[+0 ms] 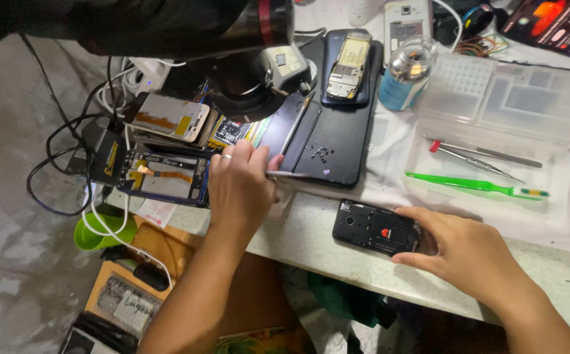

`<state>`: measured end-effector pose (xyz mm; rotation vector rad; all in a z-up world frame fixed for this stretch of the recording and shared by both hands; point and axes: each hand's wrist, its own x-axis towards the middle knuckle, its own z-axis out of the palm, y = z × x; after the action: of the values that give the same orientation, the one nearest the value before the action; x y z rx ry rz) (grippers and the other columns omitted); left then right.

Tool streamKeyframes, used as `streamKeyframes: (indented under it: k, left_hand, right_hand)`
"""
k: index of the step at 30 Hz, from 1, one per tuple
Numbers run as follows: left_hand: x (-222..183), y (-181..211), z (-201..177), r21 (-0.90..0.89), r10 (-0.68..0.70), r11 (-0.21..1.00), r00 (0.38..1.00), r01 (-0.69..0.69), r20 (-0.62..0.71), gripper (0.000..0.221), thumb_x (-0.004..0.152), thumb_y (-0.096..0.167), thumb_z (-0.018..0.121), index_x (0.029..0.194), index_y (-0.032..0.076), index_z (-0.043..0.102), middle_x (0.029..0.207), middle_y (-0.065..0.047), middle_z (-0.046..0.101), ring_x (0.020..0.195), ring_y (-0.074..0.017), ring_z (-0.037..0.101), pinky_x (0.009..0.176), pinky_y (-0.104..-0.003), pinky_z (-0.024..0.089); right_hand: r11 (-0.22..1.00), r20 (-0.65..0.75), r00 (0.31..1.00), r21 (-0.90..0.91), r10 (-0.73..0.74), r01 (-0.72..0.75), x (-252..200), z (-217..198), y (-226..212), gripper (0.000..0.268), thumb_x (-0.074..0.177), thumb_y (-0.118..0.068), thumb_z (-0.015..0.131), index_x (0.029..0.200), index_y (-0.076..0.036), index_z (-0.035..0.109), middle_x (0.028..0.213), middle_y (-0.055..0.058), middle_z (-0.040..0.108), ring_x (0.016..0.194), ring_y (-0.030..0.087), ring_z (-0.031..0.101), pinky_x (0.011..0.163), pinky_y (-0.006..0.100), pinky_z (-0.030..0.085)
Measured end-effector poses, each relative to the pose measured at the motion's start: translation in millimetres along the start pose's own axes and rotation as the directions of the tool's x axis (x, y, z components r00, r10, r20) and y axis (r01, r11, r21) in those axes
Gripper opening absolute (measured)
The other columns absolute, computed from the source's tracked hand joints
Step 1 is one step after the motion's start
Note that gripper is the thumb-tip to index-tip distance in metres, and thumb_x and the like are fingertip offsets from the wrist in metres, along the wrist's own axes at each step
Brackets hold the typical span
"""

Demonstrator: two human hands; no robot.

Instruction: The person uses a screwdriver and tweezers to remove screws and pry open the back cover of a black mobile phone. They then detach the battery connector and lift the battery out of the device.

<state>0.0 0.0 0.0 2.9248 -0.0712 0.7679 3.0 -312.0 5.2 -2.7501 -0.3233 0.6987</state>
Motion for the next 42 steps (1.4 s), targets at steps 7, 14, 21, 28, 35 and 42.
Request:
streamKeyframes:
  k: [7, 14, 21, 28, 35, 42]
  left_hand:
    - [10.7, 0.0, 20.8, -0.029, 0.038, 0.999, 0.998, -0.039, -0.050, 0.021, 0.088, 0.023, 0.076, 0.078, 0.007, 0.069, 0.080, -0.010, 0.063, 0.080, -0.0316, 0.062, 0.072, -0.045, 0.045]
    - [-4.9, 21.0, -7.4, -0.047, 0.094, 0.994, 0.987, -0.101, -0.128, 0.016, 0.089, 0.014, 0.076, 0.080, 0.005, 0.066, 0.076, -0.011, 0.061, 0.073, -0.0296, 0.060, 0.070, -0.044, 0.046]
    - [-14.1, 99.4, 0.8, -0.350, 0.273, 0.895, 0.960, -0.277, -0.061, 0.017, 0.086, 0.013, 0.075, 0.075, 0.008, 0.063, 0.076, -0.007, 0.058, 0.075, -0.0255, 0.060, 0.072, -0.043, 0.046]
    - [27.2, 145.5, 24.7, -0.341, 0.486, 0.787, 0.857, -0.515, -0.172, 0.014, 0.083, 0.011, 0.067, 0.092, 0.001, 0.066, 0.095, -0.010, 0.061, 0.089, -0.0266, 0.062, 0.079, -0.040, 0.047]
    - [-11.7, 66.7, -10.1, -0.322, 0.276, 0.911, 0.961, -0.257, 0.016, 0.011, 0.086, 0.013, 0.074, 0.085, 0.006, 0.065, 0.085, -0.008, 0.061, 0.084, -0.0275, 0.062, 0.080, -0.043, 0.050]
    - [-51.2, 7.7, -8.7, -0.061, 0.164, 0.986, 0.978, -0.158, 0.130, 0.015, 0.069, 0.018, 0.075, 0.077, 0.007, 0.068, 0.080, -0.009, 0.064, 0.082, -0.0313, 0.061, 0.070, -0.044, 0.046]
  right_hand:
    - [0.978, -0.140, 0.979, 0.124, -0.148, 0.166, 3.0, 5.2, 11.6, 0.075, 0.064, -0.052, 0.087, 0.133, -0.032, 0.065, 0.083, 0.002, 0.074, 0.075, 0.022, 0.070, 0.071, 0.037, 0.056]
    - [0.979, -0.139, 0.978, 0.108, -0.156, 0.171, 3.9, 6.0, 14.6, 0.075, 0.065, -0.053, 0.087, 0.133, -0.032, 0.065, 0.091, 0.001, 0.074, 0.080, 0.023, 0.070, 0.074, 0.038, 0.056]
    - [0.976, -0.163, 0.968, 0.067, -0.193, 0.206, 4.8, 10.9, 20.3, 0.074, 0.065, -0.056, 0.085, 0.131, -0.029, 0.066, 0.095, 0.004, 0.074, 0.083, 0.028, 0.070, 0.074, 0.042, 0.055]
    - [0.984, -0.112, 0.978, -0.060, -0.176, 0.171, 10.5, 21.4, 31.0, 0.057, 0.071, -0.060, 0.085, 0.106, -0.017, 0.070, 0.080, 0.001, 0.071, 0.080, 0.021, 0.068, 0.074, 0.035, 0.055]
    - [0.961, -0.176, 0.966, 0.167, -0.190, 0.219, 3.3, 5.5, 17.7, 0.073, 0.063, -0.043, 0.091, 0.130, -0.027, 0.068, 0.082, 0.005, 0.071, 0.066, 0.023, 0.067, 0.064, 0.037, 0.053]
    - [0.838, -0.588, 0.775, 0.283, -0.232, 0.466, 7.8, 19.0, 42.3, 0.026, 0.083, -0.021, 0.077, 0.109, -0.014, 0.076, 0.090, 0.002, 0.074, 0.061, 0.007, 0.064, 0.052, 0.023, 0.052]
